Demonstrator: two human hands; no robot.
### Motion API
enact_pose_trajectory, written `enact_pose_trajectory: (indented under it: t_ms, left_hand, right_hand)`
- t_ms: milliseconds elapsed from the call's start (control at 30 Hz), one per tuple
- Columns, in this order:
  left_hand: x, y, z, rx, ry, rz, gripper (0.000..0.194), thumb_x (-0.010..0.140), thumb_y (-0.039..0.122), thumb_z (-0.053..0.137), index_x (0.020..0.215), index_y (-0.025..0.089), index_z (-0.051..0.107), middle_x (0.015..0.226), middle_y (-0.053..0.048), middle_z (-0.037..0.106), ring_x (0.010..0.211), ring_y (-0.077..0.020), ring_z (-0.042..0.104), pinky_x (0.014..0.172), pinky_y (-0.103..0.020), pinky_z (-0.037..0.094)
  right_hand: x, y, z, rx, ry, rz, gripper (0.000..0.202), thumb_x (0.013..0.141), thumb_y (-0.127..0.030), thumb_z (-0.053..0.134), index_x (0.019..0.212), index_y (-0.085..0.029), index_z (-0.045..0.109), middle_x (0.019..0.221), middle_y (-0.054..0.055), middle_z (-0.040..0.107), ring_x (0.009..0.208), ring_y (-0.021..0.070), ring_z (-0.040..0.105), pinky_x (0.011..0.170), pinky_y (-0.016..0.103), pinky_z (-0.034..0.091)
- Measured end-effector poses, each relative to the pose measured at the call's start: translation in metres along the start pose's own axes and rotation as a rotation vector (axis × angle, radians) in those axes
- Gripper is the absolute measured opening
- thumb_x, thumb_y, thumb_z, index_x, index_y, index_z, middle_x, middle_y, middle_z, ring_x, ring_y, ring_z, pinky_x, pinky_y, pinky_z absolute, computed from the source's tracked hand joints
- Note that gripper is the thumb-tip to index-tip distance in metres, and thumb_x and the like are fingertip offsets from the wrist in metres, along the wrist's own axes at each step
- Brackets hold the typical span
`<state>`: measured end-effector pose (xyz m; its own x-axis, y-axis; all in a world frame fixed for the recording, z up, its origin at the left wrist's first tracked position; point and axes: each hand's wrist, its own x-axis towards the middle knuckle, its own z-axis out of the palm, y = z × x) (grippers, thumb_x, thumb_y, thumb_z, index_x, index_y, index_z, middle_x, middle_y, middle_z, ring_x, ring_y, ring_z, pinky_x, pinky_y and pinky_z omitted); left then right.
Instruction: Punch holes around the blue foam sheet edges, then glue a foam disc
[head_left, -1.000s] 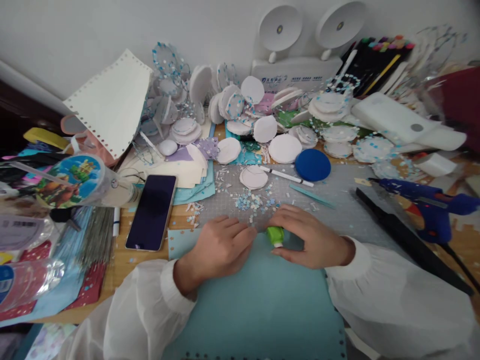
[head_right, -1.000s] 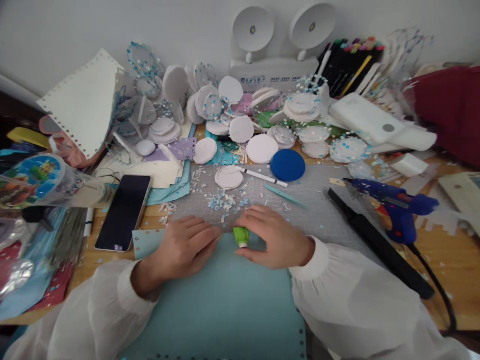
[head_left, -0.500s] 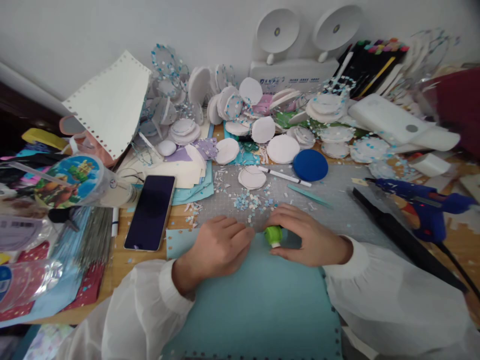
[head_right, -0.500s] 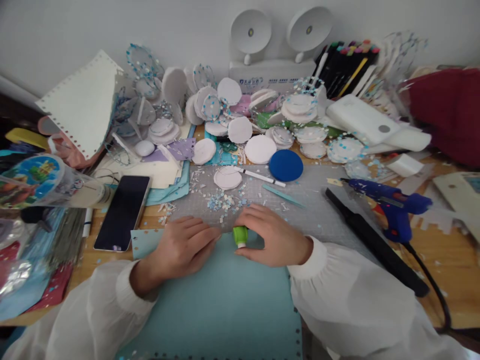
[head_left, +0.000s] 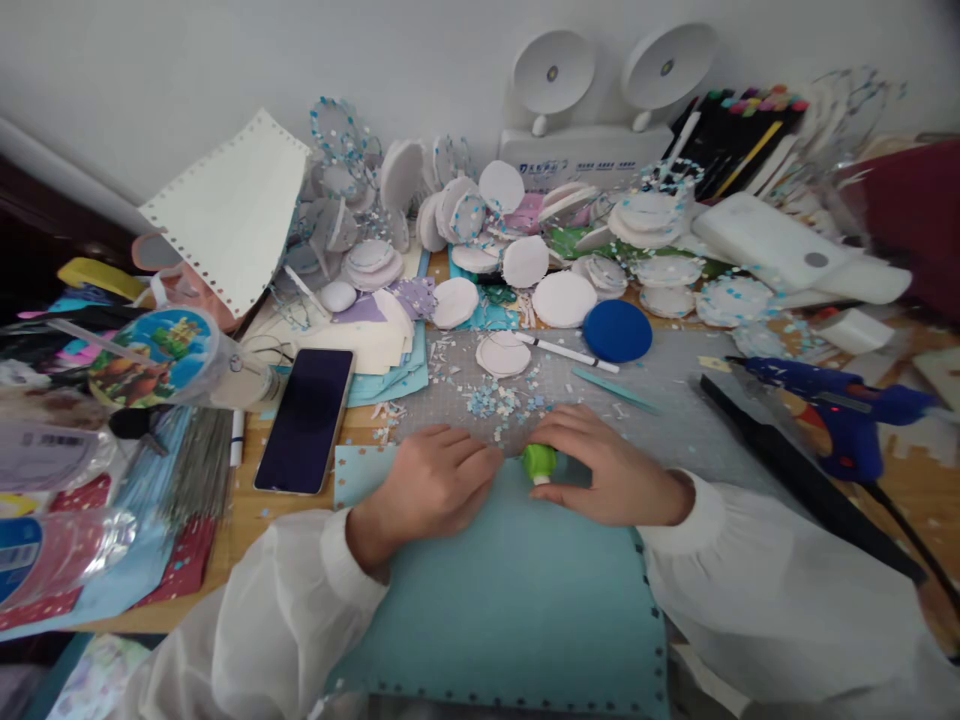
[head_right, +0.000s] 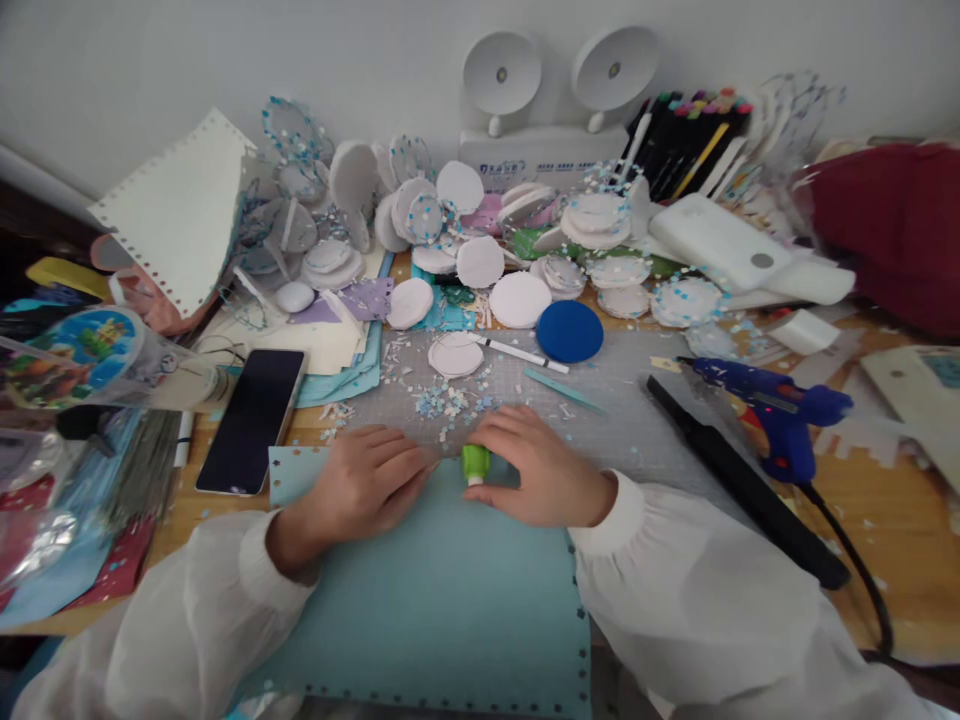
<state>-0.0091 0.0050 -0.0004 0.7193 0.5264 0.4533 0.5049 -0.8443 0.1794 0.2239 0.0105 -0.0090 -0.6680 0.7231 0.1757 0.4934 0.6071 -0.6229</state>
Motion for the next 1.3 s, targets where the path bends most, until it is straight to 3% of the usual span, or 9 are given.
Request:
enact_pose_trajectory:
  t_ms: [367, 500, 633, 700, 800, 900, 1000, 1133, 1300]
  left_hand:
    - [-0.011, -0.011, -0.013, 0.167, -0.088, 0.107, 0.011, 0.089, 0.014, 0.046, 0.089, 0.015, 0.056, 0.07, -0.001, 0.063, 0.06, -0.0151, 0.056, 0.055, -0.029, 0.036]
    - [0.0, -0.003, -0.029, 0.222, -0.367, -0.009, 0.016, 0.092, 0.018, 0.042, 0.095, 0.017, 0.058, 0.078, -0.003, 0.064, 0.071, -0.0188, 0.059, 0.064, -0.032, 0.041]
    - [-0.004, 0.012, -0.066, 0.212, -0.591, -0.129, 0.033, 0.09, 0.018, 0.042, 0.123, 0.018, 0.049, 0.112, -0.009, 0.062, 0.103, -0.0237, 0.057, 0.086, -0.038, 0.041]
    - [-0.015, 0.017, -0.084, 0.217, -0.576, -0.166, 0.038, 0.09, 0.021, 0.04, 0.127, 0.018, 0.046, 0.119, -0.01, 0.061, 0.107, -0.025, 0.056, 0.088, -0.039, 0.041]
    - [-0.023, 0.027, -0.099, 0.347, -0.443, -0.201, 0.038, 0.092, 0.03, 0.038, 0.125, 0.014, 0.049, 0.12, -0.016, 0.06, 0.108, -0.0321, 0.055, 0.086, -0.045, 0.041]
    - [-0.008, 0.039, -0.087, 0.354, -0.399, -0.18, 0.046, 0.091, 0.043, 0.043, 0.121, 0.009, 0.051, 0.125, -0.021, 0.056, 0.115, -0.0365, 0.051, 0.089, -0.048, 0.04]
    - [0.02, 0.043, -0.055, 0.179, -0.412, -0.189, 0.058, 0.086, 0.055, 0.049, 0.124, 0.011, 0.047, 0.123, -0.016, 0.057, 0.11, -0.0306, 0.053, 0.088, -0.043, 0.041]
    - [0.037, 0.024, -0.015, 0.099, -0.413, -0.249, 0.056, 0.081, 0.067, 0.049, 0.095, 0.014, 0.056, 0.093, -0.01, 0.063, 0.089, -0.027, 0.059, 0.081, -0.042, 0.041]
    - [0.027, 0.001, -0.003, 0.024, -0.354, -0.152, 0.053, 0.087, 0.066, 0.039, 0.084, 0.015, 0.055, 0.077, -0.006, 0.064, 0.072, -0.0217, 0.06, 0.069, -0.035, 0.039]
  right_hand:
    - [0.0, -0.019, 0.021, -0.068, 0.089, 0.005, 0.028, 0.083, -0.024, 0.064, 0.108, -0.016, 0.054, 0.102, 0.011, 0.058, 0.097, 0.0262, 0.051, 0.086, 0.043, 0.043]
    - [0.001, -0.018, 0.024, -0.064, 0.095, -0.005, 0.026, 0.083, -0.025, 0.064, 0.105, -0.014, 0.055, 0.101, 0.011, 0.057, 0.096, 0.0257, 0.05, 0.086, 0.042, 0.043]
    - [0.002, -0.017, 0.023, -0.049, 0.09, -0.021, 0.026, 0.084, -0.026, 0.063, 0.105, -0.014, 0.054, 0.101, 0.011, 0.057, 0.095, 0.0258, 0.05, 0.085, 0.043, 0.044]
    - [0.002, -0.018, 0.022, -0.035, 0.084, -0.022, 0.026, 0.084, -0.026, 0.062, 0.106, -0.015, 0.054, 0.102, 0.011, 0.057, 0.095, 0.026, 0.051, 0.085, 0.043, 0.044]
    - [0.002, -0.018, 0.021, -0.027, 0.077, -0.015, 0.026, 0.084, -0.025, 0.061, 0.107, -0.017, 0.054, 0.103, 0.011, 0.057, 0.095, 0.0265, 0.051, 0.084, 0.044, 0.044]
    - [0.001, -0.018, 0.022, -0.029, 0.078, -0.014, 0.027, 0.083, -0.023, 0.06, 0.108, -0.018, 0.053, 0.103, 0.011, 0.057, 0.095, 0.0264, 0.051, 0.084, 0.045, 0.044]
    - [0.001, -0.016, 0.023, -0.026, 0.083, -0.035, 0.028, 0.083, -0.023, 0.06, 0.108, -0.016, 0.052, 0.102, 0.011, 0.057, 0.095, 0.0267, 0.05, 0.084, 0.045, 0.044]
    - [0.001, -0.012, 0.022, -0.002, 0.106, -0.057, 0.023, 0.082, -0.024, 0.059, 0.103, -0.015, 0.053, 0.1, 0.012, 0.056, 0.093, 0.0271, 0.05, 0.082, 0.044, 0.045]
    - [0.001, -0.01, 0.021, 0.023, 0.125, -0.03, 0.025, 0.086, -0.03, 0.058, 0.104, -0.014, 0.053, 0.097, 0.013, 0.056, 0.092, 0.0269, 0.052, 0.081, 0.043, 0.046]
